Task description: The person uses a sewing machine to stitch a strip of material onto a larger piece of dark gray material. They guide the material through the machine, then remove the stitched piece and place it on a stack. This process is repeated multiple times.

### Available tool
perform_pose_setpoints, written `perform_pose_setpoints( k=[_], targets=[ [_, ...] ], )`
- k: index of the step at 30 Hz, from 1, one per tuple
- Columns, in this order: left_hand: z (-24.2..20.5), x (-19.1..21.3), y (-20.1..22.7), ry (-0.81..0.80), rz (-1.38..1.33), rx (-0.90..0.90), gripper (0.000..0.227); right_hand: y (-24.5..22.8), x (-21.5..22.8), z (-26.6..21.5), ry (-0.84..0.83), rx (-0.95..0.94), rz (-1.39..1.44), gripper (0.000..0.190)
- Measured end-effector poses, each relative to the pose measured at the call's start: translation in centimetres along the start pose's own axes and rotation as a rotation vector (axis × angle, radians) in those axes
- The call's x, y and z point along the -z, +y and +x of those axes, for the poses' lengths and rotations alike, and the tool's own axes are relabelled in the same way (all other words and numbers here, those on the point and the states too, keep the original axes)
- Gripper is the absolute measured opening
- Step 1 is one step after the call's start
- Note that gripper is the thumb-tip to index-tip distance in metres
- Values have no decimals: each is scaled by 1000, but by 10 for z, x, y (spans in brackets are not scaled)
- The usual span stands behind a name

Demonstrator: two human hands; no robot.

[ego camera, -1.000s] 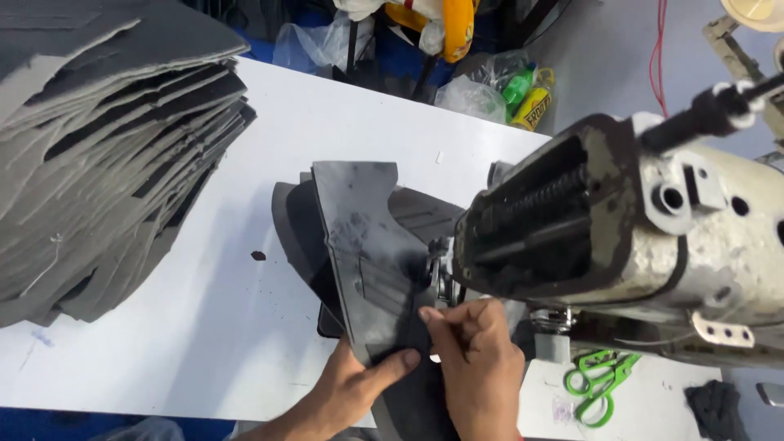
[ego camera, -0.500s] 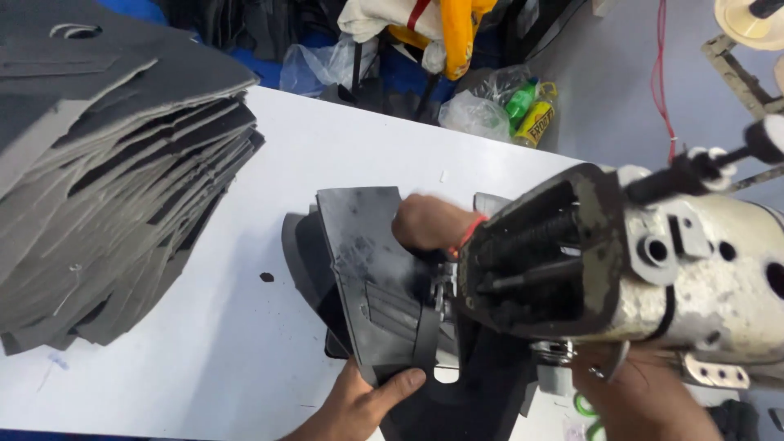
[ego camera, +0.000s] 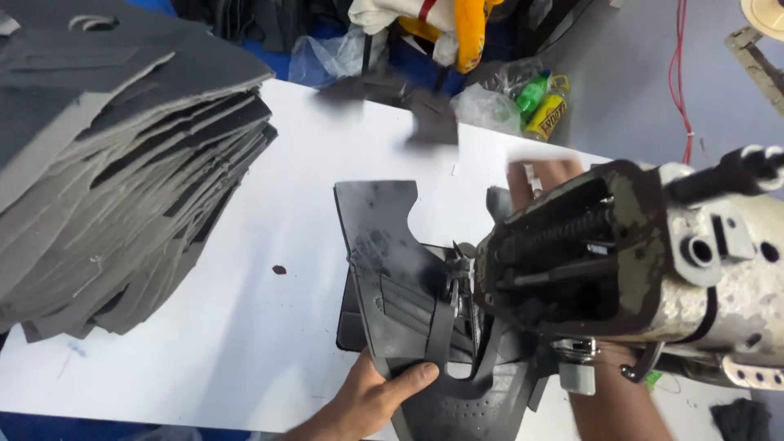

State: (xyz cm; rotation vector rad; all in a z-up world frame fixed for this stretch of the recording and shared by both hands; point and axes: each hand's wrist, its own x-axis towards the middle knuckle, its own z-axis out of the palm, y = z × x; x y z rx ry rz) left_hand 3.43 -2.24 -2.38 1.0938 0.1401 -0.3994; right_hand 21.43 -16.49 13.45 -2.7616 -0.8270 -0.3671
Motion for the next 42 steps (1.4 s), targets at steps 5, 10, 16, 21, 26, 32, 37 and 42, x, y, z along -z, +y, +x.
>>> perform_pose_setpoints(
  k=[5,10,16,21,26,32,37,42],
  targets=[
    [3,4,-16,12,-22,-76,42,5,-51,-137,149,-52,247,29],
    [0,2,-12,-17,-150,-133,40,-43,-29,-147,52,40,212,38],
    [2,-1,-6,-3,-36,-99,35,-47,-30,-148,18,6,26,47],
    [10,-3,4,31,-66,-105,33,-49,-24,-139,13,20,-11,51],
    [17,-7,13,48,-68,-165,30,-48,-25,-140,33,25,-12,50],
    [29,-11,21,91,-53,-151,23,-46,-28,-141,90,-29,61,41],
    [39,-11,27,119,10,-149,20,-35,-37,-145,90,-252,234,26],
    [43,-11,43,144,49,-133,25,-11,-44,-142,104,-71,363,27]
  ],
)
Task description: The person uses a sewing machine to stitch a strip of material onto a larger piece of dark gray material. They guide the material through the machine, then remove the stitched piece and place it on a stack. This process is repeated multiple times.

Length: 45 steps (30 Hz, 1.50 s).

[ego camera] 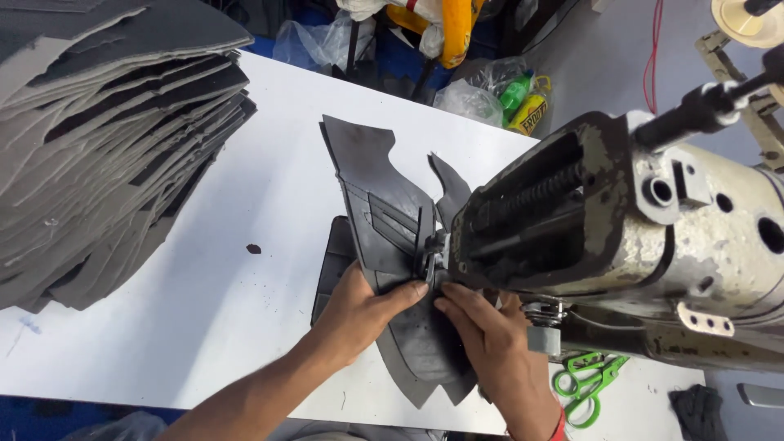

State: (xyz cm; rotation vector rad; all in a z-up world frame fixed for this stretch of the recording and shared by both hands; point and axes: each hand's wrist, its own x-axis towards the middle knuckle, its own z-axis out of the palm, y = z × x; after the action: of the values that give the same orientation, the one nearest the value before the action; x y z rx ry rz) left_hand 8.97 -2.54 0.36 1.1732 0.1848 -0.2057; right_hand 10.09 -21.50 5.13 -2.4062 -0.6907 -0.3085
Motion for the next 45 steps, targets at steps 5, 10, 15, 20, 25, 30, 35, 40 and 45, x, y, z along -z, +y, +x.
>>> perform_pose_setpoints(
  k=[5,10,15,20,25,30,35,40,45],
  targets=[
    [-19,-6,15,98,253,-119,50,14,-2,1,-113,-45,79,26],
    [-25,-3,9,148,339,-16,66,21,-7,2,-166,-65,54,26],
    [-3,13,-7,73,485,-67,82,19,-9,7,-82,55,19,21],
    [29,30,5,-48,650,-92,88,-7,-1,15,-50,20,15,20],
    [61,27,65,-197,819,-35,89,-24,1,18,27,6,-103,19],
    [103,21,88,-603,716,176,49,-29,-2,16,68,120,-131,16],
    [121,1,108,-638,1016,217,46,-9,-8,5,3,-74,-151,22],
    [123,8,101,-723,899,245,51,36,-2,9,-116,-183,-156,58],
    [107,18,99,-610,779,216,52,19,36,50,-415,123,-199,47]
  ],
)
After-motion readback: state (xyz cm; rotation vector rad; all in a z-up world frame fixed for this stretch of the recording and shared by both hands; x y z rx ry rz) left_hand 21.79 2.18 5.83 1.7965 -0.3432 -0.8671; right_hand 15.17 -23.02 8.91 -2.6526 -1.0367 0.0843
